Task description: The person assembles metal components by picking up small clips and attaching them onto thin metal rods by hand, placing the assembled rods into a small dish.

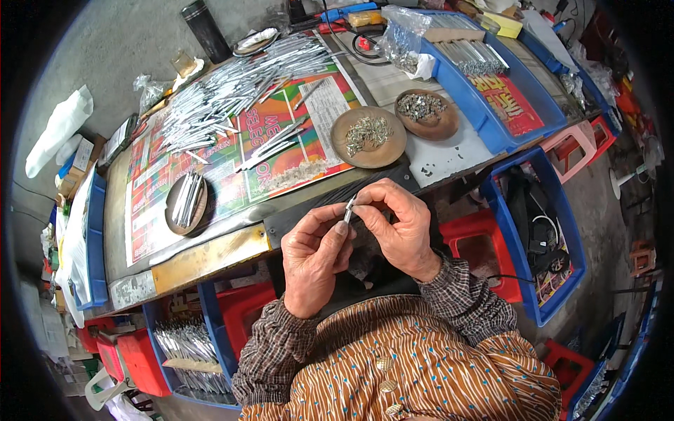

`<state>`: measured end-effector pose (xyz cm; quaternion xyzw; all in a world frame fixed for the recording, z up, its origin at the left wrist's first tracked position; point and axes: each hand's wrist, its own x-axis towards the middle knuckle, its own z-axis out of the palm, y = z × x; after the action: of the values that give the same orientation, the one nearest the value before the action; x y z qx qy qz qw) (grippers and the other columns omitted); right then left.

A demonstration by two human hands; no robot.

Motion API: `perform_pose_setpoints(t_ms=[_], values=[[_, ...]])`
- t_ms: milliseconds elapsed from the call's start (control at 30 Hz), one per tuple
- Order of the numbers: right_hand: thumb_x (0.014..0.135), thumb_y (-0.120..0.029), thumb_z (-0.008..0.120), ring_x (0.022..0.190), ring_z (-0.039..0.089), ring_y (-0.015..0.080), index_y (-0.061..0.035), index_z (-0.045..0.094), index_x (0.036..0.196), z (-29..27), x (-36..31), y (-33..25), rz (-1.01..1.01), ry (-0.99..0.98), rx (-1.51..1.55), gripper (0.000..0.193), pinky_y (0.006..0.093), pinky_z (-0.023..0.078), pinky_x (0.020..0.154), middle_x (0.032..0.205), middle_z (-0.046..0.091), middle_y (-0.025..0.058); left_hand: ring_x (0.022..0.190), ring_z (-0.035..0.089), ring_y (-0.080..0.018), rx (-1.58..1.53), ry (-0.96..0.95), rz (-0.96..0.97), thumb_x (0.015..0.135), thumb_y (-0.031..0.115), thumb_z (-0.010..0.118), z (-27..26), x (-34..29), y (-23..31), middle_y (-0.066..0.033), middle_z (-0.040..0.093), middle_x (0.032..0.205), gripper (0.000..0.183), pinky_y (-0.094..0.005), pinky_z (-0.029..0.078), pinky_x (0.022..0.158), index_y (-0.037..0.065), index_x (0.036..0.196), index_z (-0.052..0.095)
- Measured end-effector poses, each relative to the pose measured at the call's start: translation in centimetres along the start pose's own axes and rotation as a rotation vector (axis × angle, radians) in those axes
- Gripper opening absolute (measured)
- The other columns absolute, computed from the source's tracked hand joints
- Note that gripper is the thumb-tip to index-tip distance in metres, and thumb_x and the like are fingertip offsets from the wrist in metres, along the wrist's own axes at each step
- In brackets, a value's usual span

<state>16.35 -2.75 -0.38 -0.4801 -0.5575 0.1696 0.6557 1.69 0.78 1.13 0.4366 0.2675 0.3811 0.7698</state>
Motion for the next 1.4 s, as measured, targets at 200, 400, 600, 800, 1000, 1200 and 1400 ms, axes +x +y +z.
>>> perform_pose_setpoints(t_ms=[200, 400, 600, 800, 1000, 1200, 1400], values=[[0.08, 0.004, 0.066, 0.071, 0.063, 0.0235, 0.0002, 0.06, 0.091, 0.1, -0.1, 0.4, -0.201, 0.03, -0.19, 0.013, 0.0309, 0.051, 0.062, 0.083, 0.062, 0.0106, 0.056, 0.046, -0.0028, 0.008, -0.003, 0.017, 0.094, 0.004, 0.056, 0.1, 0.1, -0.2, -0.003, 0.062, 0.083, 0.021, -0.0169, 0.032, 0.044, -0.002, 0.114, 0.058], [0.079, 0.004, 0.067, 0.07, 0.064, 0.0254, -0.0004, 0.06, 0.091, 0.3, -0.3, 0.5, -0.265, 0.05, -0.263, 0.015, 0.032, 0.051, 0.061, 0.083, 0.062, 0.0113, 0.058, 0.046, -0.0024, 0.044, 0.008, 0.063, 0.094, 0.004, 0.056, 0.1, 0.1, -0.6, -0.0012, 0.061, 0.083, 0.021, -0.0168, 0.033, 0.046, -0.002, 0.114, 0.058], [0.084, -0.002, 0.068, 0.066, 0.061, 0.0092, 0.0006, 0.061, 0.089, 0.5, -0.8, 0.2, 0.246, 0.025, 0.159, 0.009, 0.0246, 0.05, 0.057, 0.077, 0.063, 0.003, 0.054, 0.044, -0.0033, 0.104, 0.047, 0.125, 0.093, 0.004, 0.058, 0.2, 0.1, -1.0, -0.0008, 0.058, 0.08, 0.02, -0.0176, 0.03, 0.044, -0.003, 0.111, 0.058], [0.086, -0.005, 0.067, 0.059, 0.054, 0.002, -0.0003, 0.061, 0.087, -0.5, -0.1, 0.3, 0.557, -0.094, 0.407, 0.008, 0.0185, 0.044, 0.049, 0.074, 0.06, -0.0022, 0.057, 0.043, -0.0015, 0.411, 0.078, 0.282, 0.093, 0.001, 0.057, -0.3, -0.1, -1.8, 0.0027, 0.055, 0.076, 0.018, -0.0172, 0.033, 0.046, -0.001, 0.11, 0.059], [0.086, -0.006, 0.067, 0.056, 0.054, 0.0025, -0.0001, 0.061, 0.086, 0.0, -0.3, 0.2, 0.474, -0.055, 0.306, 0.009, 0.0173, 0.044, 0.048, 0.072, 0.06, -0.0015, 0.08, 0.06, -0.0086, 0.694, 0.166, 0.399, 0.084, -0.01, 0.058, -0.3, 0.2, -2.2, -0.007, 0.063, 0.086, 0.021, -0.0224, 0.048, 0.073, -0.004, 0.104, 0.06], [0.086, -0.007, 0.067, 0.056, 0.053, 0.0026, 0.0008, 0.061, 0.089, -0.4, 0.4, 0.9, 0.633, -0.061, 0.539, 0.01, 0.0164, 0.043, 0.047, 0.072, 0.06, -0.001, 0.061, 0.045, -0.0013, 0.777, 0.12, 0.482, 0.091, -0.004, 0.055, -0.3, 0.5, -2.3, 0.0032, 0.055, 0.076, 0.017, -0.0172, 0.037, 0.051, -0.001, 0.107, 0.06], [0.089, -0.006, 0.064, 0.058, 0.052, 0.0014, 0.0017, 0.063, 0.098, -1.3, 0.5, 0.4, 0.611, -0.203, 0.428, 0.012, 0.0172, 0.043, 0.049, 0.075, 0.061, -0.0018, 0.077, 0.066, -0.0216, 0.828, 0.16, 0.464, 0.081, -0.009, 0.059, 1.0, 0.2, -1.6, -0.0142, 0.064, 0.089, 0.031, -0.0283, 0.051, 0.071, 0.0, 0.11, 0.057]])
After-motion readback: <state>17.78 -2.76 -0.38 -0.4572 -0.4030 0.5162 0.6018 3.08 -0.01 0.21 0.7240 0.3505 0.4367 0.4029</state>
